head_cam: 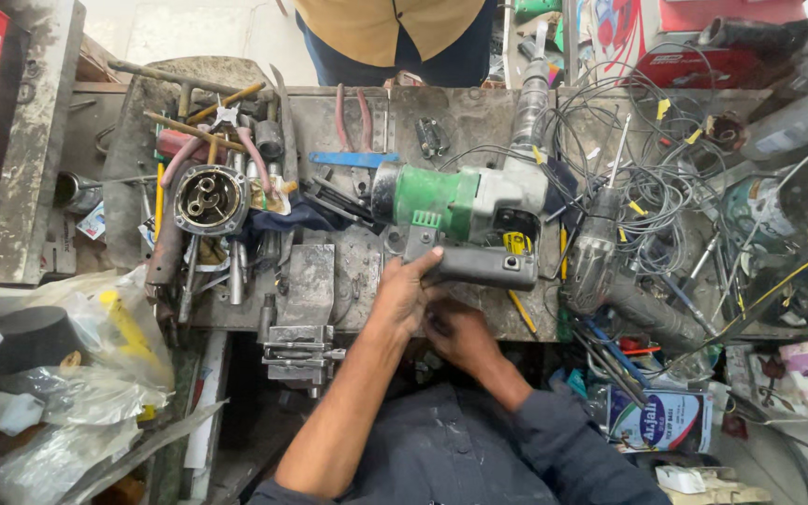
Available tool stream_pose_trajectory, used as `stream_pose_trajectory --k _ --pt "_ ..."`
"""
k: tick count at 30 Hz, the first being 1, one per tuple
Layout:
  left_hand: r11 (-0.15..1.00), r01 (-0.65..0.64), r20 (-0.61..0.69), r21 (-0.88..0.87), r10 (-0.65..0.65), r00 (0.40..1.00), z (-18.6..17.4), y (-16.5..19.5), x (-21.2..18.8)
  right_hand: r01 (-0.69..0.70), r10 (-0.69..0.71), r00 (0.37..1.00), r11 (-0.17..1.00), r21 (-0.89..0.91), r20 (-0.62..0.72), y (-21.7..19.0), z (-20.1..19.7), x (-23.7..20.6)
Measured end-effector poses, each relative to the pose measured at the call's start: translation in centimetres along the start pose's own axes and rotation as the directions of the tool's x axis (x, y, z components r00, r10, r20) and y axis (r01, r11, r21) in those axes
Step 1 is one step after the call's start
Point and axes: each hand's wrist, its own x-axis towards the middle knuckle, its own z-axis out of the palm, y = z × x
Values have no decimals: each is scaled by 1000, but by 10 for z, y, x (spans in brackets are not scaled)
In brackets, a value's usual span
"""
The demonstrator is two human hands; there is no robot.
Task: The person works at a cluttered repair bench disassembling and reassembling a green power tool. They unscrew parts with a screwdriver, handle small components and wires, pick up a cordless drill, and fit the tool's housing and base plate back together by hand.
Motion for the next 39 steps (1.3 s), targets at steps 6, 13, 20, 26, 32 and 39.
stream_pose_trajectory --k 6,13,20,26,32,39 --pt "994 -22 -65 103 29 997 -11 -36 5 -62 70 974 997 43 -216 -8 -73 -72" --pt "977 -177 61 116 171 983 -26 -58 14 -52 70 953 996 68 -294 -32 -88 -7" --pt "981 -168 193 98 147 970 -31 -58 21 195 -221 971 952 -235 -92 -38 -72 59" --pt "969 -213 225 128 181 957 -23 -62 22 191 -202 979 910 -368 10 -33 -79 65" --pt "980 -184 200 79 165 966 -17 -64 21 138 -131 990 883 -450 46 -33 -86 72" --pt "979 -164 143 122 146 979 -19 -67 28 205 -236 971 751 -627 35 -34 -67 75"
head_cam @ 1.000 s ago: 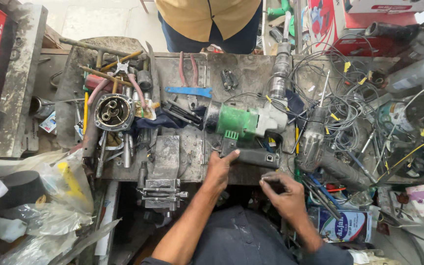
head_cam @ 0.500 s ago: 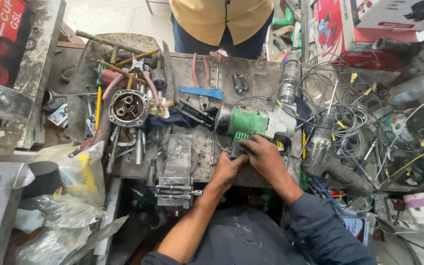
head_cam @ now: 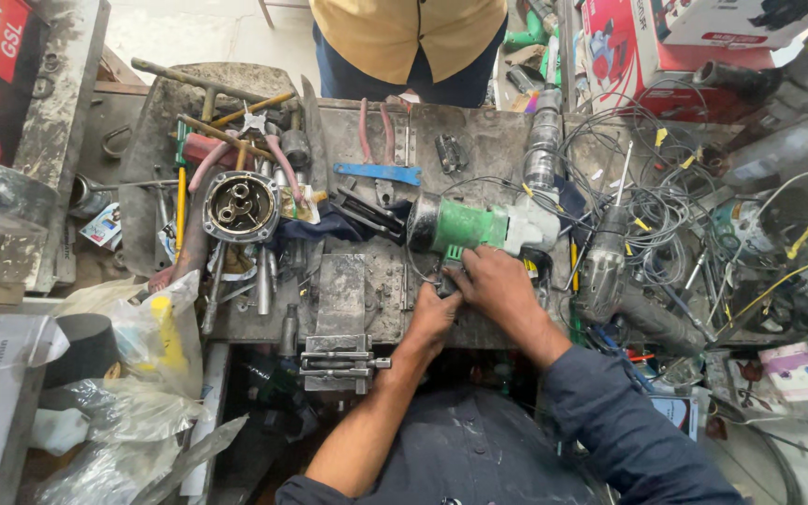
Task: The person works at a cluttered repair bench disassembling and reassembling a green power tool. They unscrew parts with a screwdriver, handle small components and wires, pick up a cordless drill, and fit the tool's housing and base plate back together by hand.
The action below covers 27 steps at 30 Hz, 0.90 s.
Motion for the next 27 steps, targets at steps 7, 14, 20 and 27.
stream_pose_trajectory --k 7,14,20,27 --pt "999 -39 47 -7 39 998 -4 2 3 -20 12 996 995 -99 -89 -3 -6 -5" --pt "998 -55 44 33 53 998 -6 4 1 -10 12 1000 985 -171 10 -8 8 -1" --pt "1000 1 25 -26 0 1000 -9 1 2 -7 -10 995 986 -165 -101 -6 10 -6" --pt "994 -5 27 113 2 1000 -17 4 4 -181 195 979 965 -190 55 -15 20 2"
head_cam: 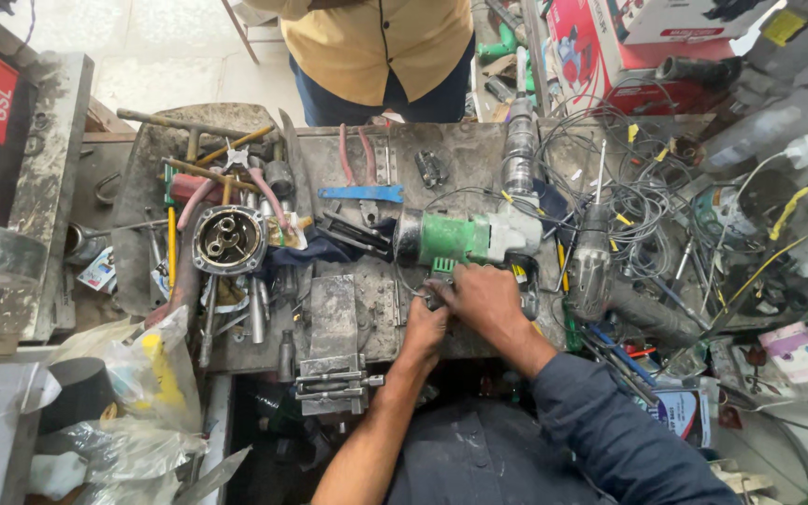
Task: The person works at a cluttered repair bench disassembling and reassembling a green power tool. They unscrew parts with a screwdriver, handle small components and wires, pick up a cordless drill, and fit the tool's housing and base plate back together by hand.
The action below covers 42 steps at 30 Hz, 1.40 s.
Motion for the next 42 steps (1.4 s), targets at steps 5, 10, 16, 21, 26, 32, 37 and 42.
stream_pose_trajectory --k 5,10,16,21,26,32,37,42 --pt "1000 13 -32 -13 -13 999 -2 0 1 37 -37 997 999 4 -64 -9 0 3" --pt "984 16 44 -175 -8 999 -4 0 2 -30 29 999 999 12 18 -7 6 6" --pt "997 -9 -54 72 13 998 -6 -1 3 43 -42 999 998 -36 29 -5 31 7" --pt "997 -61 30 -44 62 998 -11 0 7 26 -26 1000 1000 13 1 -8 28 8" --pt "998 -60 -12 9 60 998 -26 -2 11 80 -81 988 997 -7 -129 -20 11 1" --pt "996 -89 21 18 88 996 -35 3 18 86 -86 995 996 -17 -48 -27 27 13" --pt "998 -66 26 1 66 997 -39 6 14 96 -102 989 994 60 103 -24 30 16" --pt "994 -108 85 -11 108 990 -40 10 14 84 -80 987 996 25 -137 -31 20 7"
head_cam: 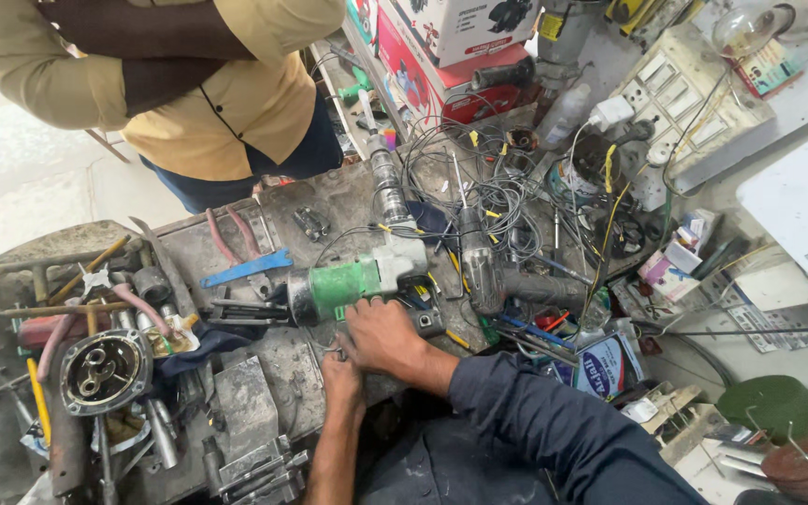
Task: The person works at a cluttered repair bench disassembling and reassembling a green power tool. They unscrew parts with a screwdriver, handle small components and wires, pick up a cordless drill, and fit the tool's housing and base plate back together by hand.
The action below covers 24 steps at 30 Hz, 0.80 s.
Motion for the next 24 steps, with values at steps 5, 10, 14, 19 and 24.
stream_pose_trajectory --k 5,10,14,19,24 --pt "999 2 -28 52 -1 1000 3 1 -5 -40 38 994 999 17 107 0 6 5" --pt "999 11 -60 33 -9 998 2 -2 -2 -74 58 976 995 70 210 5 11 3" --pt "1000 -23 -4 -1 23 1000 0 -2 -2 -39 33 992 998 45 125 5 5 0" --pt "1000 18 -52 -22 -19 998 2 1 -2 34 -34 999 999 0 -23 4 13 -1" --pt "1000 -21 -47 15 22 999 3 0 -1 -31 23 980 999 37 198 10 26 2"
